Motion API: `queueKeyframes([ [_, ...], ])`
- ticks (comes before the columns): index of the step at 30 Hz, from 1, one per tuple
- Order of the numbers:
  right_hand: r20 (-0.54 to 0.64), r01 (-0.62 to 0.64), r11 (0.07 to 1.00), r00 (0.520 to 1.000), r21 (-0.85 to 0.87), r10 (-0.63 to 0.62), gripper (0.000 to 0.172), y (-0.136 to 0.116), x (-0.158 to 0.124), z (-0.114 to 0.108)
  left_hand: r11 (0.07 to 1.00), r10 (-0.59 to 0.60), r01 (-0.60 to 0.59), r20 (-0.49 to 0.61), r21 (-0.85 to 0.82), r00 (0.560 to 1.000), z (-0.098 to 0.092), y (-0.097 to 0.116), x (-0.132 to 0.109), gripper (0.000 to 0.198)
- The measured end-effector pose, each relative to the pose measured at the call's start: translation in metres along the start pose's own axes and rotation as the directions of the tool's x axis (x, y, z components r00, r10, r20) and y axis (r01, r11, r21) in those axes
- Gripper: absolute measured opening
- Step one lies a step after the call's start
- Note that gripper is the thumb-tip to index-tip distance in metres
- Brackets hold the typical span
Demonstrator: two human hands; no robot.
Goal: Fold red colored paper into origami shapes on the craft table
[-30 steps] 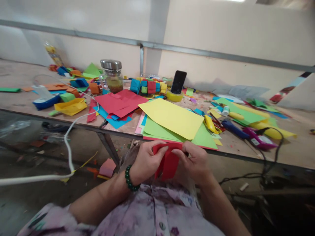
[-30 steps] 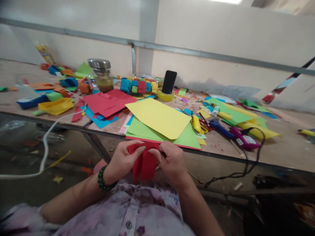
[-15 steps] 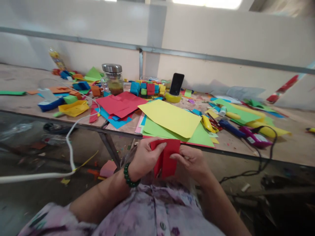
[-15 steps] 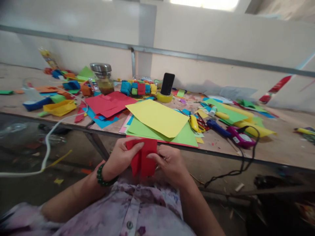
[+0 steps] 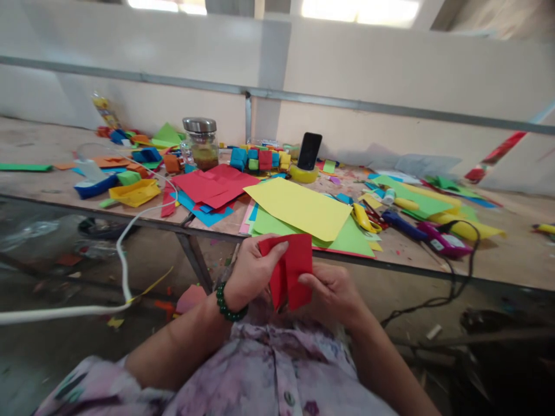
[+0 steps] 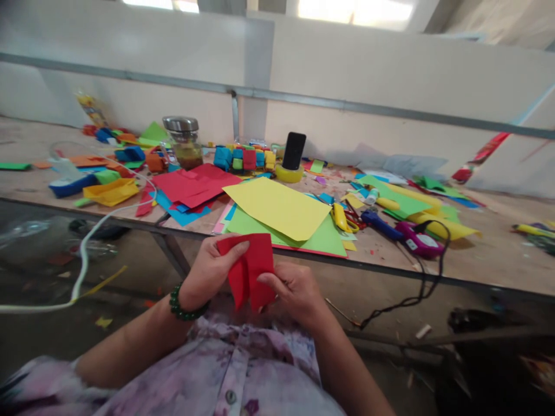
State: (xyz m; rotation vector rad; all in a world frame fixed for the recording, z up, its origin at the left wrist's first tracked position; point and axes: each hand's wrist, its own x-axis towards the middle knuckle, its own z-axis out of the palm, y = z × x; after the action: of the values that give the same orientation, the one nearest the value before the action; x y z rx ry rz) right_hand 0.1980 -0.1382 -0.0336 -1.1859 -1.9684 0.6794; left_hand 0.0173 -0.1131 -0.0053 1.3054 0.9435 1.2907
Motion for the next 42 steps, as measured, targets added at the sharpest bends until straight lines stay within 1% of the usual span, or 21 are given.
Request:
queueKeyframes([
  [3, 0.044, -0.02, 1.0, 0.999, 0.004, 0.02, 0.038, -0.002, -0.002, 0.001, 0.999, -0.015, 0.015, 0.006, -0.031, 1.0, -0.001, 0.001, 0.001, 0.017],
  [5, 0.062, -0.027, 1.0, 0.998, -0.008, 0.027, 0.033, -0.005, -0.002, 0.0, 0.998, -0.022, 0.022, -0.003, -0.061, 1.0, -0.002, -0.001, 0.002, 0.017],
  [8, 0.119, -0.051, 0.999, 0.991, -0.013, 0.052, 0.027, -0.007, -0.001, 0.001, 0.99, -0.03, 0.027, -0.015, -0.14, 0.999, -0.005, -0.006, 0.006, 0.017],
  [13, 0.177, -0.091, 0.996, 0.98, 0.022, 0.086, 0.029, -0.001, -0.003, 0.003, 0.959, -0.076, 0.073, 0.0, -0.275, 0.997, -0.01, -0.011, 0.011, 0.027],
  [16, 0.213, -0.129, 0.989, 0.971, 0.066, 0.112, 0.03, 0.001, -0.004, -0.003, 0.95, -0.1, 0.092, -0.013, -0.297, 0.995, -0.011, -0.01, 0.012, 0.03],
  [17, 0.199, -0.15, 0.985, 0.971, 0.087, 0.13, 0.029, -0.001, -0.004, -0.006, 0.956, -0.094, 0.086, -0.013, -0.282, 0.996, -0.01, -0.009, 0.012, 0.03],
  [18, 0.16, -0.167, 0.98, 0.976, 0.11, 0.149, 0.029, -0.003, -0.002, -0.009, 0.964, -0.083, 0.079, -0.007, -0.253, 0.997, -0.009, -0.008, 0.011, 0.029],
  [20, 0.014, -0.177, 0.971, 0.984, 0.162, 0.177, 0.032, -0.011, 0.004, -0.013, 0.983, -0.063, 0.069, 0.039, -0.169, 0.997, -0.006, -0.005, 0.008, 0.026],
  [22, -0.142, -0.16, 0.967, 0.971, 0.199, 0.19, 0.031, -0.02, 0.012, -0.013, 0.993, -0.047, 0.058, 0.106, -0.099, 0.993, -0.001, -0.003, 0.004, 0.023],
  [24, -0.251, -0.143, 0.969, 0.949, 0.202, 0.192, 0.023, -0.027, 0.019, -0.008, 0.995, -0.033, 0.045, 0.143, -0.084, 0.989, 0.004, -0.003, 0.001, 0.022],
  [25, -0.289, -0.136, 0.972, 0.939, 0.19, 0.188, 0.021, -0.029, 0.021, -0.004, 0.994, -0.029, 0.043, 0.14, -0.097, 0.99, 0.007, -0.004, -0.001, 0.021],
  [27, -0.353, -0.12, 0.984, 0.922, 0.134, 0.16, 0.018, -0.029, 0.024, 0.003, 0.985, -0.048, 0.067, 0.12, -0.157, 0.992, 0.013, -0.009, -0.005, 0.02],
  [29, -0.398, -0.098, 0.994, 0.911, 0.041, 0.106, 0.016, -0.028, 0.024, 0.008, 0.952, -0.1, 0.133, 0.131, -0.275, 0.986, 0.018, -0.015, -0.01, 0.025],
  [32, -0.426, -0.029, 0.991, 0.904, -0.133, -0.031, 0.012, -0.024, 0.022, 0.014, 0.85, -0.144, 0.226, 0.203, -0.475, 0.968, 0.025, -0.022, -0.016, 0.045],
  [34, -0.429, 0.033, 0.966, 0.892, -0.257, -0.145, 0.01, -0.021, 0.021, 0.017, 0.786, -0.146, 0.253, 0.228, -0.565, 0.963, 0.028, -0.021, -0.018, 0.057],
  [36, -0.401, 0.104, 0.927, 0.88, -0.361, -0.255, 0.007, -0.021, 0.019, 0.018, 0.739, -0.15, 0.277, 0.25, -0.614, 0.956, 0.029, -0.018, -0.019, 0.064],
  [38, -0.356, 0.167, 0.896, 0.876, -0.411, -0.326, 0.005, -0.021, 0.018, 0.018, 0.701, -0.163, 0.312, 0.282, -0.642, 0.946, 0.03, -0.013, -0.018, 0.067],
  [40, -0.311, 0.21, 0.891, 0.884, -0.402, -0.349, 0.01, -0.023, 0.018, 0.017, 0.669, -0.18, 0.333, 0.29, -0.665, 0.94, 0.029, -0.008, -0.017, 0.067],
  [42, -0.249, 0.244, 0.899, 0.905, -0.364, -0.346, 0.015, -0.026, 0.017, 0.015, 0.628, -0.216, 0.356, 0.285, -0.692, 0.934, 0.028, -0.002, -0.017, 0.067],
])
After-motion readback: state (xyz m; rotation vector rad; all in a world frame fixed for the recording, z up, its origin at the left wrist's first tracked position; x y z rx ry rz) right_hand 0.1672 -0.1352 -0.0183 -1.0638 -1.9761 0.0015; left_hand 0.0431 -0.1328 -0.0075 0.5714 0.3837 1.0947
